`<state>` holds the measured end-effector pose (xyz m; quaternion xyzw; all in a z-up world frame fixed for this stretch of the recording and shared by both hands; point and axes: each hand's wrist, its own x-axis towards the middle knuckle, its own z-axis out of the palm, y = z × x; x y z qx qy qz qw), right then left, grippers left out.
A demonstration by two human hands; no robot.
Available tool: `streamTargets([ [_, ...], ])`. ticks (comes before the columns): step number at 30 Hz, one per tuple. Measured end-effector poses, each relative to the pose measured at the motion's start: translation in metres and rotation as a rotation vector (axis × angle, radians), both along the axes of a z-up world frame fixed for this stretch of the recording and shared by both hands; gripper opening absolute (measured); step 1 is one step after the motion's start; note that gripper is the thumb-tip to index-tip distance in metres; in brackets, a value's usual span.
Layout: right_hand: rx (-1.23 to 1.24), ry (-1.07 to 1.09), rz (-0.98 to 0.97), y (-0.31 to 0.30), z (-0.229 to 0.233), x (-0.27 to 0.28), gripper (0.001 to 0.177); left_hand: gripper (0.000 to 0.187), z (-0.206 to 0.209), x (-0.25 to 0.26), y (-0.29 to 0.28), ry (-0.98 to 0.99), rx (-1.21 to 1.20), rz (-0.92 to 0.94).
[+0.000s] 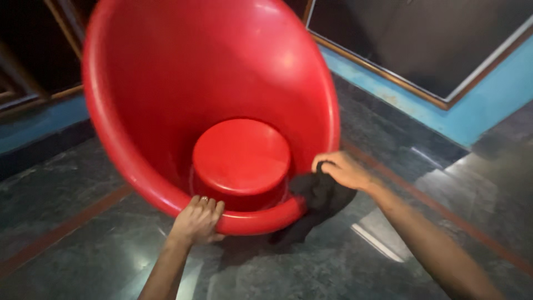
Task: The person wipes the interior and exterior surfaces of a red plastic basin and then a blue plastic basin using a black cloth. The person rotates and tilts the basins to reach all areas, wiping the rims, sides, and bottoms.
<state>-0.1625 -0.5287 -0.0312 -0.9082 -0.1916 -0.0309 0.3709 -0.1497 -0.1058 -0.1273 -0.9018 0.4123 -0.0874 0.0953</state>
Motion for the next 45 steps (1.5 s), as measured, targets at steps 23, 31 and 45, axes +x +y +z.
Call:
streamTargets([
  [23, -0.03, -0.523, -0.137, 0.026, 0.091, -0.033, 0.036, 0.071, 0.168, -0.082, -0.097, 0.091, -0.475, 0.354],
  [31, 0.27, -0.989, -0.447, 0.032, 0.083, -0.01, 0.03, 0.078, 0.228, -0.07, -0.095, 0.218, -0.433, 0.609],
  [45, 0.097, -0.838, -0.49, 0.061, 0.102, 0.023, 0.024, 0.082, 0.228, 0.008, -0.033, 0.136, -0.798, 0.425],
])
